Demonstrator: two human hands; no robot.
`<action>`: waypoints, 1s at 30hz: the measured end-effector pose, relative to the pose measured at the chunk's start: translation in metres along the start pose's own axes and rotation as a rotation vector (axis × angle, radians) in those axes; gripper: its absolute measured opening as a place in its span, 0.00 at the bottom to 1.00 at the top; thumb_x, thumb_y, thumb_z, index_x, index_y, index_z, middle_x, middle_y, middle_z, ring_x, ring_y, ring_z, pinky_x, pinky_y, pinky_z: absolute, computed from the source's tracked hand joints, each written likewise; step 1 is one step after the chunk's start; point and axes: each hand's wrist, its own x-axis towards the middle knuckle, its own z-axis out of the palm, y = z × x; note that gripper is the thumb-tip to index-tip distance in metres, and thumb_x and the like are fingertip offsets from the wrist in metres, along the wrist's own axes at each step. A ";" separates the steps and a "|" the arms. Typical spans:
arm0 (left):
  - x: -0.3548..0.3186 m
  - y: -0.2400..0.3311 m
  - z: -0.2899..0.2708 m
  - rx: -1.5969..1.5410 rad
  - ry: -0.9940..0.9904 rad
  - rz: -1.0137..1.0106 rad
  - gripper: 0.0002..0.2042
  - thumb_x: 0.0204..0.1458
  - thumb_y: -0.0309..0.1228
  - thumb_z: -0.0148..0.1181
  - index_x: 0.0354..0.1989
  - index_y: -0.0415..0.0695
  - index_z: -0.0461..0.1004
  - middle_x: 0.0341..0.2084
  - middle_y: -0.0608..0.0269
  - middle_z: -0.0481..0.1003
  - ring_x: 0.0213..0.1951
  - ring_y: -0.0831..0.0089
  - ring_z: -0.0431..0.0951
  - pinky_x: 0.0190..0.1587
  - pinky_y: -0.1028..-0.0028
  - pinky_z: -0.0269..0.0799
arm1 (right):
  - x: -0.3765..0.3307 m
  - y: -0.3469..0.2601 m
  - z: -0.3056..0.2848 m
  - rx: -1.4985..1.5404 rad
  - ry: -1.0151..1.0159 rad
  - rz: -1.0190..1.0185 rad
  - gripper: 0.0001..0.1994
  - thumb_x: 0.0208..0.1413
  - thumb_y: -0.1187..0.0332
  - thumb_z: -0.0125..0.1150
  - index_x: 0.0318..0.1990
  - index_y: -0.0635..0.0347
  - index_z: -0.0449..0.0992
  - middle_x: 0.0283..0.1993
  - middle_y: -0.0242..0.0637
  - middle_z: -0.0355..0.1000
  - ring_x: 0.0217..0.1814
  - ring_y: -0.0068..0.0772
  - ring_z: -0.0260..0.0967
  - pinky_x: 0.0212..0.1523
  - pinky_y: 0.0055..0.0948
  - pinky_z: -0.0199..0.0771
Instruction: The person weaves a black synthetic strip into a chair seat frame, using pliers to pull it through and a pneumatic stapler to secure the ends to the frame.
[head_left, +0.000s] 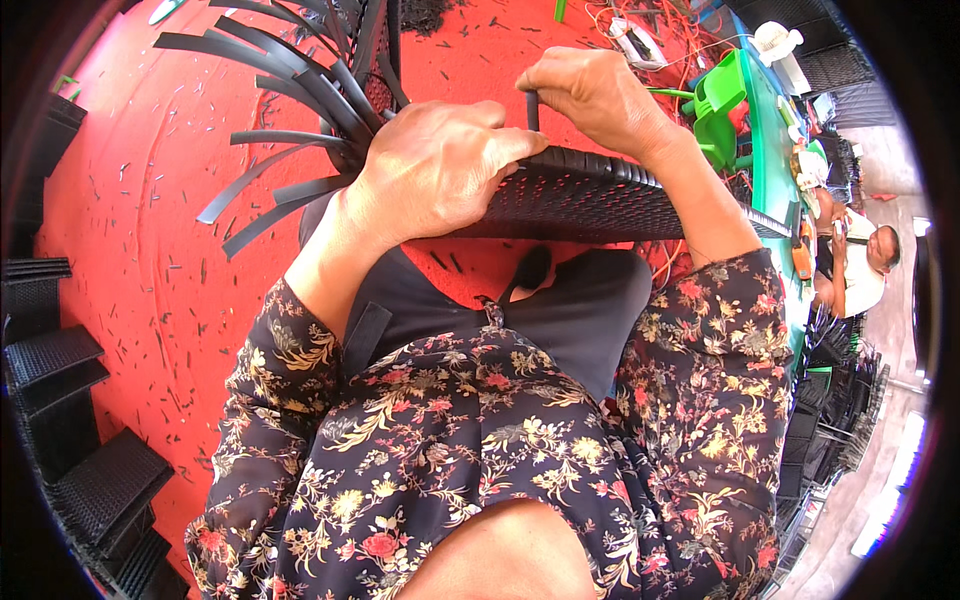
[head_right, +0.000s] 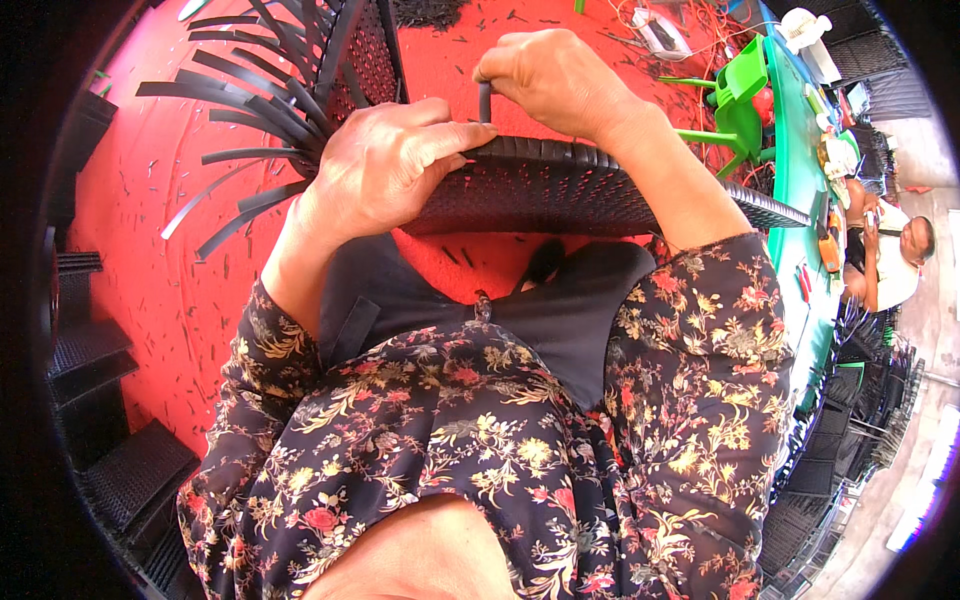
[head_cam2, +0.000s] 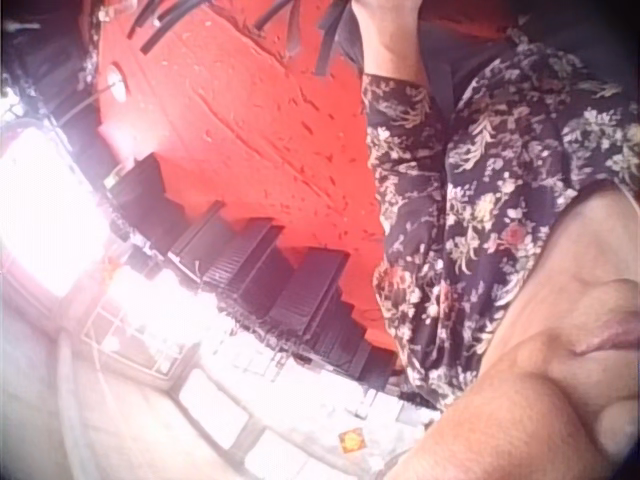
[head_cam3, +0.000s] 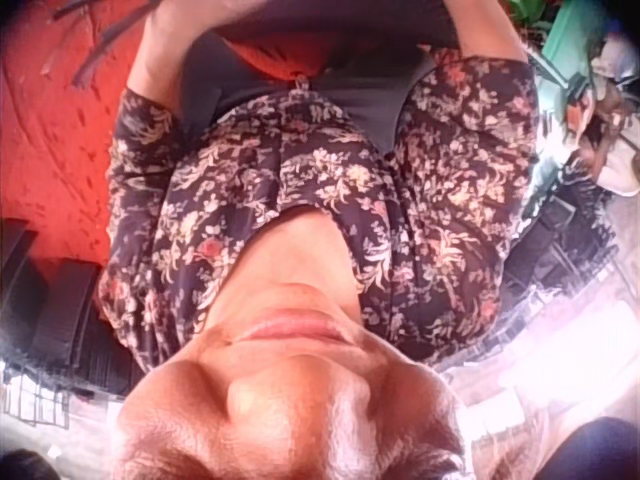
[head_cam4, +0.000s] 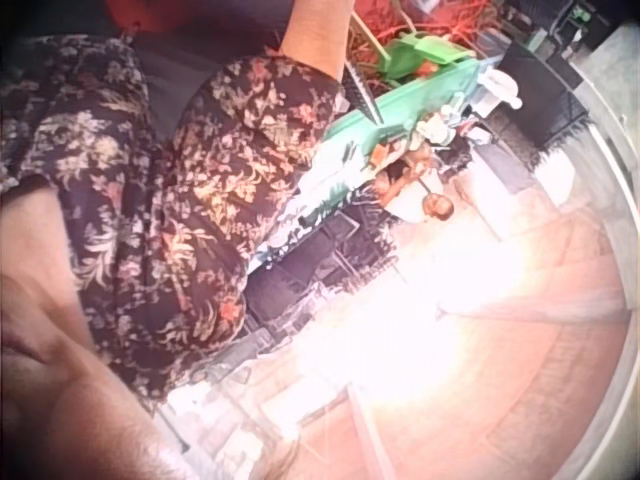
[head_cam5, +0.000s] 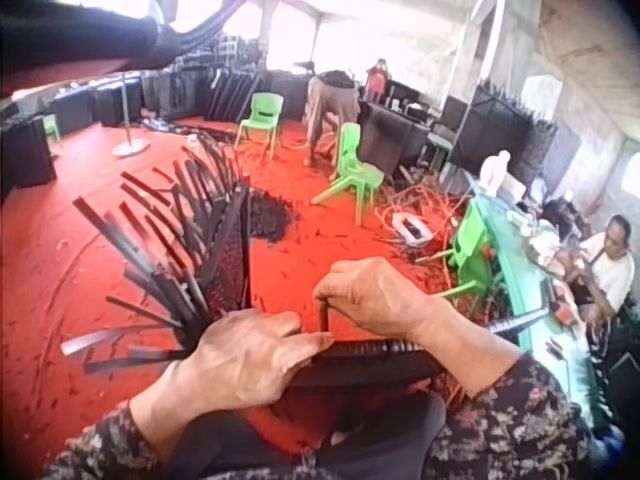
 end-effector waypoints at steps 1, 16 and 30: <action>0.001 0.000 0.000 -0.001 -0.004 -0.001 0.12 0.42 0.29 0.60 0.38 0.49 0.76 0.19 0.61 0.66 0.22 0.60 0.72 0.23 0.65 0.68 | -0.001 -0.001 0.004 0.248 -0.005 0.142 0.09 0.48 0.75 0.54 0.37 0.62 0.76 0.30 0.37 0.73 0.30 0.30 0.73 0.33 0.29 0.73; 0.002 -0.001 -0.003 -0.081 0.037 0.020 0.16 0.39 0.24 0.62 0.40 0.46 0.76 0.20 0.59 0.67 0.23 0.59 0.72 0.24 0.65 0.68 | 0.004 -0.002 0.017 1.082 -0.272 0.683 0.09 0.47 0.77 0.54 0.38 0.64 0.75 0.27 0.32 0.72 0.25 0.19 0.69 0.28 0.19 0.72; 0.001 0.001 -0.007 -0.060 -0.065 -0.021 0.19 0.36 0.23 0.63 0.42 0.47 0.75 0.21 0.60 0.67 0.24 0.59 0.73 0.25 0.65 0.68 | 0.005 -0.011 0.017 1.157 -0.250 0.738 0.08 0.48 0.79 0.54 0.38 0.63 0.72 0.29 0.29 0.71 0.29 0.17 0.70 0.30 0.17 0.72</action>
